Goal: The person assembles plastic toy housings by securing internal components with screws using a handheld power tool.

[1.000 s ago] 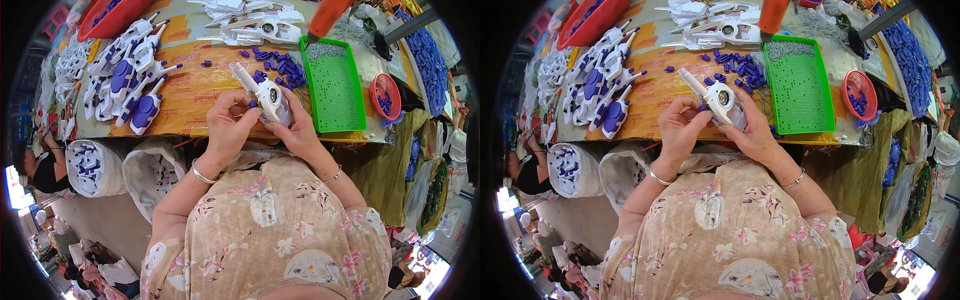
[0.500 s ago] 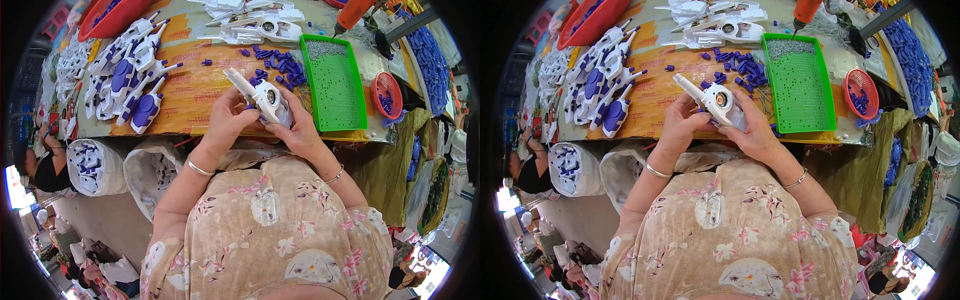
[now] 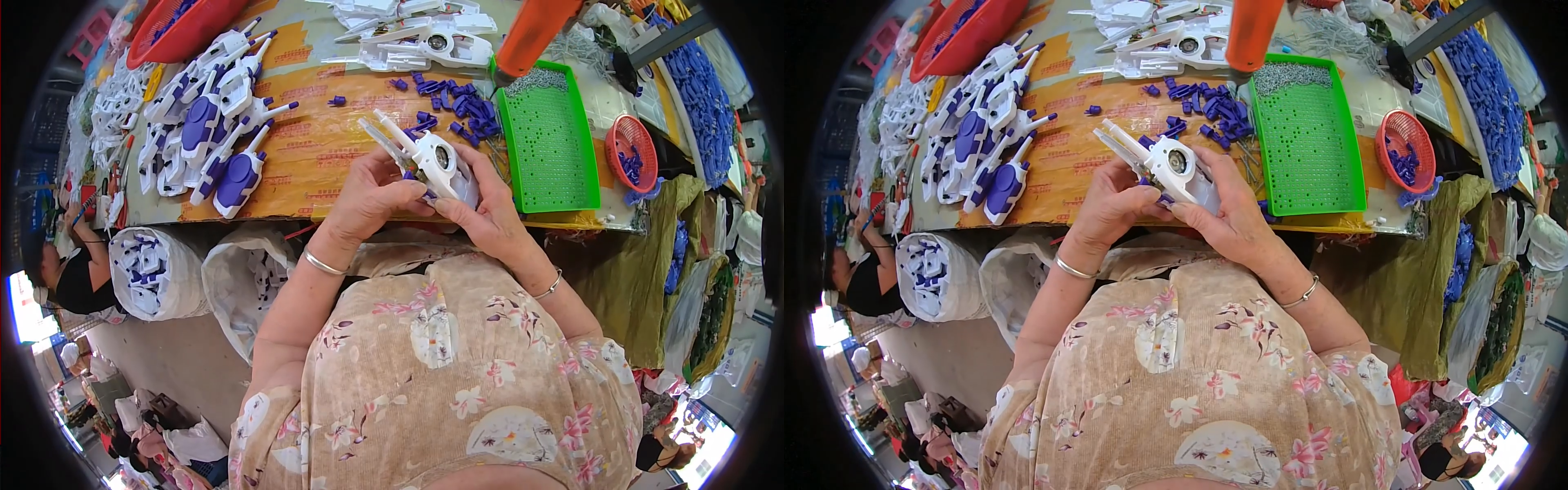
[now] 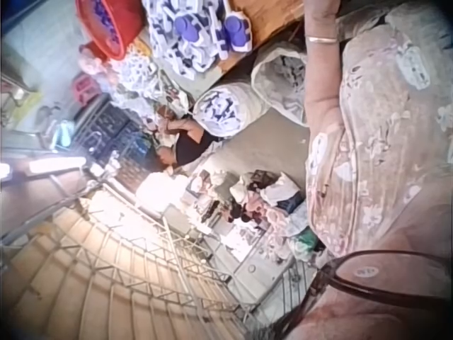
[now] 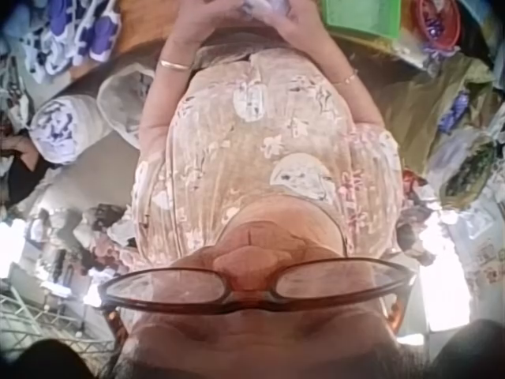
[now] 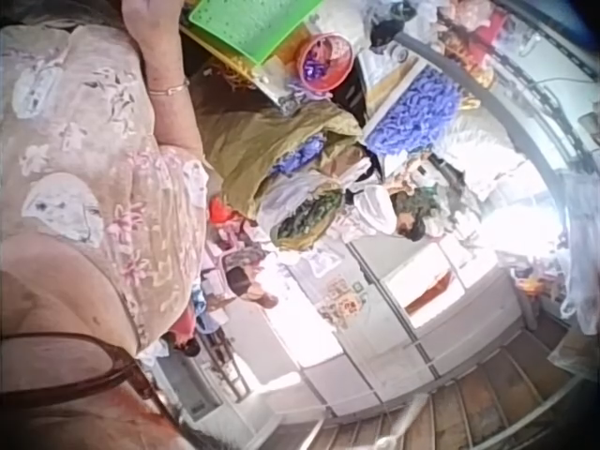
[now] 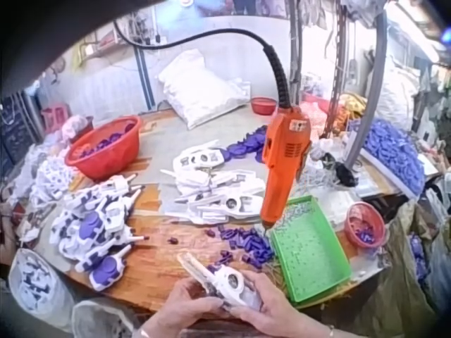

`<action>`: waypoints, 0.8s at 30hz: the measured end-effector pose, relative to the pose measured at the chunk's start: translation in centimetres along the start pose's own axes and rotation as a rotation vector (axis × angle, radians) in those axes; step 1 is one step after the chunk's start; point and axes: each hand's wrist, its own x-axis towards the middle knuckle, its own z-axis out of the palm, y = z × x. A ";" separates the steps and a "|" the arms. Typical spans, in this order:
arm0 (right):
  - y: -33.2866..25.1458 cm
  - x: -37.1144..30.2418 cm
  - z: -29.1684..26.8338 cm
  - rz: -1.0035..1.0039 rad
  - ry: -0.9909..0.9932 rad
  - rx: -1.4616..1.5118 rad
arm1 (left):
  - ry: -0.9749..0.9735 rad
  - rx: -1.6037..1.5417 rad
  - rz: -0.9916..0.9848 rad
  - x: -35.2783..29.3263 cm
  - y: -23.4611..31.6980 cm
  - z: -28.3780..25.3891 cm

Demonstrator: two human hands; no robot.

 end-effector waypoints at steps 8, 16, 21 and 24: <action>-0.7 0.4 -0.1 -0.216 0.097 -0.270 | 0.000 -0.024 0.019 0.1 -0.4 -0.2; -1.6 0.3 0.1 -0.163 0.090 -0.264 | -0.053 -0.013 0.049 0.1 -0.4 -0.4; -1.3 0.1 0.7 -0.181 0.127 -0.302 | -0.085 0.006 0.034 0.1 -0.5 -0.9; -1.5 -0.1 1.1 -0.211 0.167 -0.375 | -0.109 -0.011 -0.003 0.1 -0.5 -1.0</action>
